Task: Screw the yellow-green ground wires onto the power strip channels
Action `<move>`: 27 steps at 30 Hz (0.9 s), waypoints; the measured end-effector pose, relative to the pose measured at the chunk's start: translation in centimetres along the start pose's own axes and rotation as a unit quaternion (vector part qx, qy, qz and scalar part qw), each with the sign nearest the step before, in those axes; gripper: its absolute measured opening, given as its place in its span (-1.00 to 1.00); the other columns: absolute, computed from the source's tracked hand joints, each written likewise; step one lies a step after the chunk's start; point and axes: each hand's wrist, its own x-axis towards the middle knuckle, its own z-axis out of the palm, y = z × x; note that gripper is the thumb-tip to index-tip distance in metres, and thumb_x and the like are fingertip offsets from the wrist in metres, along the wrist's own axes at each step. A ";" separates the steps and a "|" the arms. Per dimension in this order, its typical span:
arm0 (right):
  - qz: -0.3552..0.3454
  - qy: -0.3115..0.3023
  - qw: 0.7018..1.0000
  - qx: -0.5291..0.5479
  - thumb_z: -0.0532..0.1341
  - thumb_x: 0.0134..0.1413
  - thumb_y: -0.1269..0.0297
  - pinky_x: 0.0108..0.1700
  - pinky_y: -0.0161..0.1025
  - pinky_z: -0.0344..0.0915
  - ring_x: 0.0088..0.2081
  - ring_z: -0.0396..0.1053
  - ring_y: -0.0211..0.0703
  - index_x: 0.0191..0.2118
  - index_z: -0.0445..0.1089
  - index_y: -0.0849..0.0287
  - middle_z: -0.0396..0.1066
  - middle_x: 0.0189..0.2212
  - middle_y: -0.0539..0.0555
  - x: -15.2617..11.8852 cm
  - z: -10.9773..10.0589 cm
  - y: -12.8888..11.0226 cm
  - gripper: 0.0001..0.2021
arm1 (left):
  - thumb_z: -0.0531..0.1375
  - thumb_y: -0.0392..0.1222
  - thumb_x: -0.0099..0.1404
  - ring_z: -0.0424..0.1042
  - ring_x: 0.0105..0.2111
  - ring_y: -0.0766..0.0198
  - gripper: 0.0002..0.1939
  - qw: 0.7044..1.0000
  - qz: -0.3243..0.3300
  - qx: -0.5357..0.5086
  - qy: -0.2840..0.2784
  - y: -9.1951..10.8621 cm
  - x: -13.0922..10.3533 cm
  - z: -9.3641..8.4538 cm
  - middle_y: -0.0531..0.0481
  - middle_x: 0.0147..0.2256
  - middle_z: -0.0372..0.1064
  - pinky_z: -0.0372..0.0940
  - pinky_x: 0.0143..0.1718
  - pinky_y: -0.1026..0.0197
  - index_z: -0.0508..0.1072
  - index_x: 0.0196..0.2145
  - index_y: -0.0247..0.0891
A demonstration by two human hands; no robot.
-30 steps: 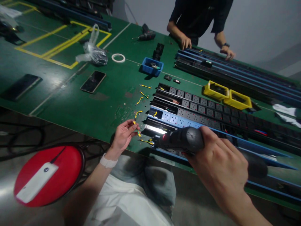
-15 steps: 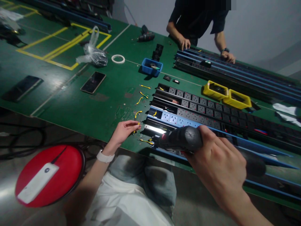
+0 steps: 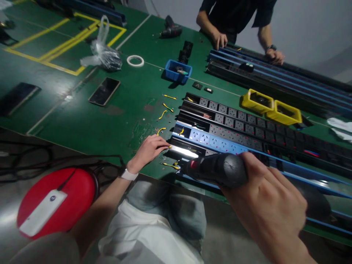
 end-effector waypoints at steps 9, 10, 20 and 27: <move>-0.002 0.014 1.000 0.010 0.13 0.17 0.38 -0.43 -0.26 0.01 -0.44 0.19 -0.15 -0.08 0.29 0.23 0.28 -0.55 -0.02 0.1 0.2 0.3 -0.80 | 0.21 -0.12 0.38 0.43 -0.16 0.22 -0.82 0.999 -0.008 -0.006 0.032 -0.2 -0.4 0.3 -0.01 -0.21 0.54 0.24 -0.13 0.12 0.60 -0.16 -0.14; -0.002 0.012 1.000 0.009 0.13 0.17 0.37 -0.43 -0.26 0.01 -0.44 0.19 -0.15 -0.08 0.29 0.23 0.27 -0.55 -0.03 0.1 0.2 0.3 -0.80 | 0.21 -0.11 0.38 0.43 -0.16 0.22 -0.82 0.999 -0.010 -0.008 0.033 -0.2 -0.4 0.3 -0.01 -0.21 0.54 0.24 -0.13 0.12 0.60 -0.16 -0.14; -0.008 0.010 1.000 0.005 0.12 0.16 0.43 -0.42 -0.26 0.04 -0.45 0.22 -0.15 -0.07 0.28 0.23 0.28 -0.56 -0.03 0.5 0.3 0.1 -0.79 | 0.24 -0.09 0.35 0.42 -0.19 0.20 -0.83 0.998 -0.017 -0.040 0.050 0.1 -0.2 0.3 -0.02 -0.24 0.55 0.30 -0.11 0.10 0.61 -0.18 -0.15; -0.007 0.005 1.000 -0.007 0.12 0.17 0.39 -0.41 -0.26 0.05 -0.43 0.25 -0.14 -0.08 0.29 0.23 0.33 -0.54 -0.01 0.4 0.1 0.1 -0.80 | 0.26 -0.12 0.33 0.44 -0.17 0.20 -0.83 0.997 -0.021 -0.050 0.052 -0.1 -0.2 0.3 -0.01 -0.20 0.55 0.30 -0.10 0.10 0.60 -0.15 -0.12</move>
